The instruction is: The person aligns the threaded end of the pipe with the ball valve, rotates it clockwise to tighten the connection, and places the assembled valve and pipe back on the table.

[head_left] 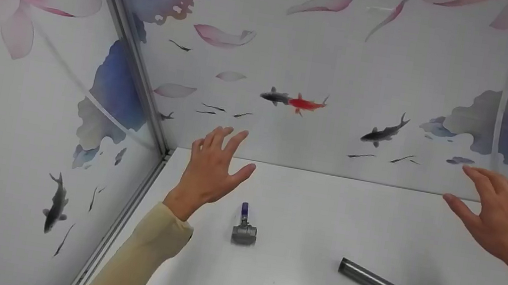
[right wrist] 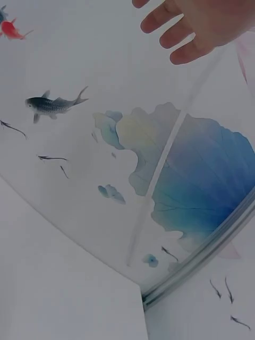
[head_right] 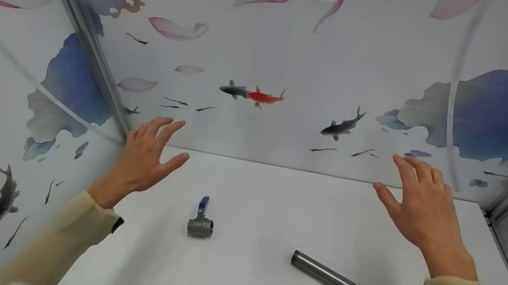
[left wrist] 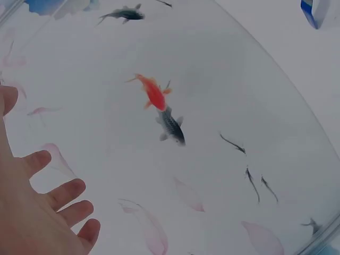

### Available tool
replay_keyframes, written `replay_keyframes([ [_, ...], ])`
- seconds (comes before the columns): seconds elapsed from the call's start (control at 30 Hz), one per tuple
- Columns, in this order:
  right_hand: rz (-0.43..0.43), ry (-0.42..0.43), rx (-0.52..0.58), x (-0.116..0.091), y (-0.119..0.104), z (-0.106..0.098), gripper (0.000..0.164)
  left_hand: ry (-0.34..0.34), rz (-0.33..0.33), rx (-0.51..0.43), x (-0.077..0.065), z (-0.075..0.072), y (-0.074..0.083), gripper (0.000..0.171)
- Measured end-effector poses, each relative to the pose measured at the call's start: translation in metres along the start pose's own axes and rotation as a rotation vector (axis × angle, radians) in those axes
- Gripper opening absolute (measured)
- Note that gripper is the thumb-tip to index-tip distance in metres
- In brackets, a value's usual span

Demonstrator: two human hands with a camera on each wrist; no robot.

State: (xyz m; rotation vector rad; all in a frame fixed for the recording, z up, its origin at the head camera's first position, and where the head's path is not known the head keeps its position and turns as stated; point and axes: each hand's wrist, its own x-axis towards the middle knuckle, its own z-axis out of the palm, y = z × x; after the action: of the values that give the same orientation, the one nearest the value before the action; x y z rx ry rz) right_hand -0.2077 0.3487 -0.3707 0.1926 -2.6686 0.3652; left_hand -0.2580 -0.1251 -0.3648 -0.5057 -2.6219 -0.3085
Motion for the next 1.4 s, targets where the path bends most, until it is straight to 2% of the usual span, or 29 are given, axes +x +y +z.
replay_keyframes([
  [0.1, 0.01, 0.03, 0.006, -0.005, 0.001, 0.007, 0.055, 0.028, -0.052, -0.106, -0.007, 0.013, -0.005, 0.063],
  [0.2, 0.011, 0.041, 0.014, -0.011, 0.002, 0.017, 0.051, 0.024, -0.113, -0.194, -0.017, 0.032, -0.011, 0.061],
  [0.37, 0.008, 0.04, 0.047, -0.024, 0.005, 0.035, 0.046, -0.069, -0.241, -0.323, -0.035, 0.065, -0.019, 0.063],
  [0.57, 0.028, 0.003, 0.135, -0.042, 0.014, 0.06, 0.045, -0.165, -0.425, -0.598, -0.053, 0.105, -0.026, 0.061],
  [0.67, 0.053, -0.046, 0.184, -0.054, 0.018, 0.076, 0.045, -0.206, -0.49, -0.687, -0.063, 0.128, -0.03, 0.057],
  [0.83, 0.111, -0.173, 0.206, -0.074, 0.022, 0.108, 0.048, -0.303, -0.573, -0.733, -0.079, 0.159, -0.038, 0.057],
  [0.97, 0.139, -0.285, 0.224, -0.087, 0.023, 0.129, 0.051, -0.37, -0.653, -0.731, -0.086, 0.174, -0.041, 0.059],
  [1.03, 0.152, -0.339, 0.23, -0.092, 0.023, 0.138, 0.054, -0.389, -0.668, -0.717, -0.087, 0.18, -0.041, 0.059],
  [1.2, 0.167, -0.424, 0.247, -0.1, 0.021, 0.158, 0.057, -0.421, -0.641, -0.696, -0.092, 0.193, -0.038, 0.059],
  [1.4, 0.171, -0.442, 0.248, -0.108, 0.016, 0.179, 0.051, -0.437, -0.589, -0.668, -0.092, 0.206, -0.031, 0.065],
])
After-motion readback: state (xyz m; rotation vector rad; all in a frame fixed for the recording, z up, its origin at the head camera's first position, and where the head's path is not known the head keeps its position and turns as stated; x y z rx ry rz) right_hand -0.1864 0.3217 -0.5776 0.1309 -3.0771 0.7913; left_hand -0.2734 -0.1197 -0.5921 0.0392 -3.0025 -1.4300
